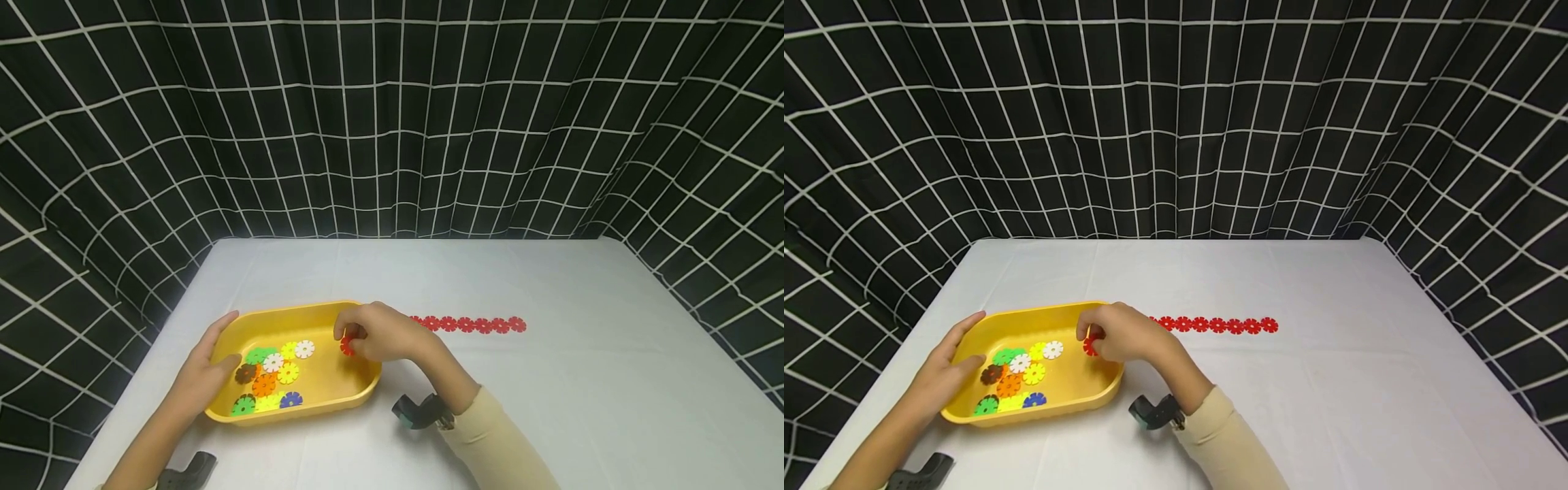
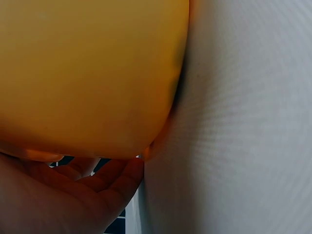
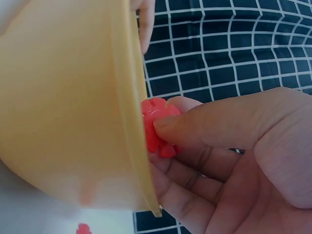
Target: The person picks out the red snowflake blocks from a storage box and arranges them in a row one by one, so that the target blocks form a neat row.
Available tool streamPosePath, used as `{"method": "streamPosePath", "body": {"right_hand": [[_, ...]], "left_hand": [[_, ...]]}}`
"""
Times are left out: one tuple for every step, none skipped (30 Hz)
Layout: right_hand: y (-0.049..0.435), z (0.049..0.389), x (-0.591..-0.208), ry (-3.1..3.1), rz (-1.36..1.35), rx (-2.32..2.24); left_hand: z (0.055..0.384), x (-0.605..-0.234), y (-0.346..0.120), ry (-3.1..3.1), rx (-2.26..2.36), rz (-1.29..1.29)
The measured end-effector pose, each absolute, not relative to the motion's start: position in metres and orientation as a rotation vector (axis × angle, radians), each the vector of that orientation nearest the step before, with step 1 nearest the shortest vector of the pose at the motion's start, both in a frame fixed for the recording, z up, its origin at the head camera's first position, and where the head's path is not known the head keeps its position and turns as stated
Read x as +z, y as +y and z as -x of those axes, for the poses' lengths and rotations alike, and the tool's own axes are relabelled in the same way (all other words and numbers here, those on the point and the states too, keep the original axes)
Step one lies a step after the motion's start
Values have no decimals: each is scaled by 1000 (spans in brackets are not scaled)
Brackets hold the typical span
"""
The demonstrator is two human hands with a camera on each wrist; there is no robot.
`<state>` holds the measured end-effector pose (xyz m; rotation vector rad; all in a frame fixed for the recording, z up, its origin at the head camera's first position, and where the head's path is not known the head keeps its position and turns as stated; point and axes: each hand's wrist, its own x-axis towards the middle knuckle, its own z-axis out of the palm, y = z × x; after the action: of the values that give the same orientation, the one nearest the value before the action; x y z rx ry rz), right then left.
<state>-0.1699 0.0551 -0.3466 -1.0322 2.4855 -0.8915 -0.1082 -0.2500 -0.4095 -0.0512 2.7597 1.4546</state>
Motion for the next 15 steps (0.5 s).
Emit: {"method": "streamPosePath", "body": {"right_hand": [[57,170,-346,2485,1038,-903],[58,171,-345,2482,1037,-917],[60,172,-344,2481,1041,-932],[61,172,-344,2479,1041,-948],[62,173,-343,2478,1041,-963],[64,173,-342,2477,1036,-976],[65,174,-342,2475,1034,-989],[66,175,-342,2473,1028,-1002],[67,175,-342,2472,1025,-1013],[69,176,-341,2475,1018,-1019],[70,177,-341,2475,1014,-1027],[71,177,-341,2475,1010,-1034],[73,178,-341,2476,1007,-1043],[74,178,-340,2478,1000,-1052],[76,179,-340,2481,992,-1058]], "left_hand": [[108,-409,-250,2758,1455,51],[108,-409,-250,2756,1456,52],[108,-409,-251,2755,1457,53],[108,-409,-251,2754,1459,53],[109,-409,-251,2753,1458,54],[109,-409,-251,2752,1457,56],[109,-409,-251,2751,1457,56],[108,-409,-251,2751,1457,57],[108,-409,-251,2751,1456,57],[108,-409,-251,2751,1455,59],[108,-409,-251,2750,1453,61],[108,-409,-251,2749,1453,63],[109,-409,-251,2748,1451,65],[109,-410,-251,2746,1448,67],[109,-410,-251,2746,1445,68]]}}
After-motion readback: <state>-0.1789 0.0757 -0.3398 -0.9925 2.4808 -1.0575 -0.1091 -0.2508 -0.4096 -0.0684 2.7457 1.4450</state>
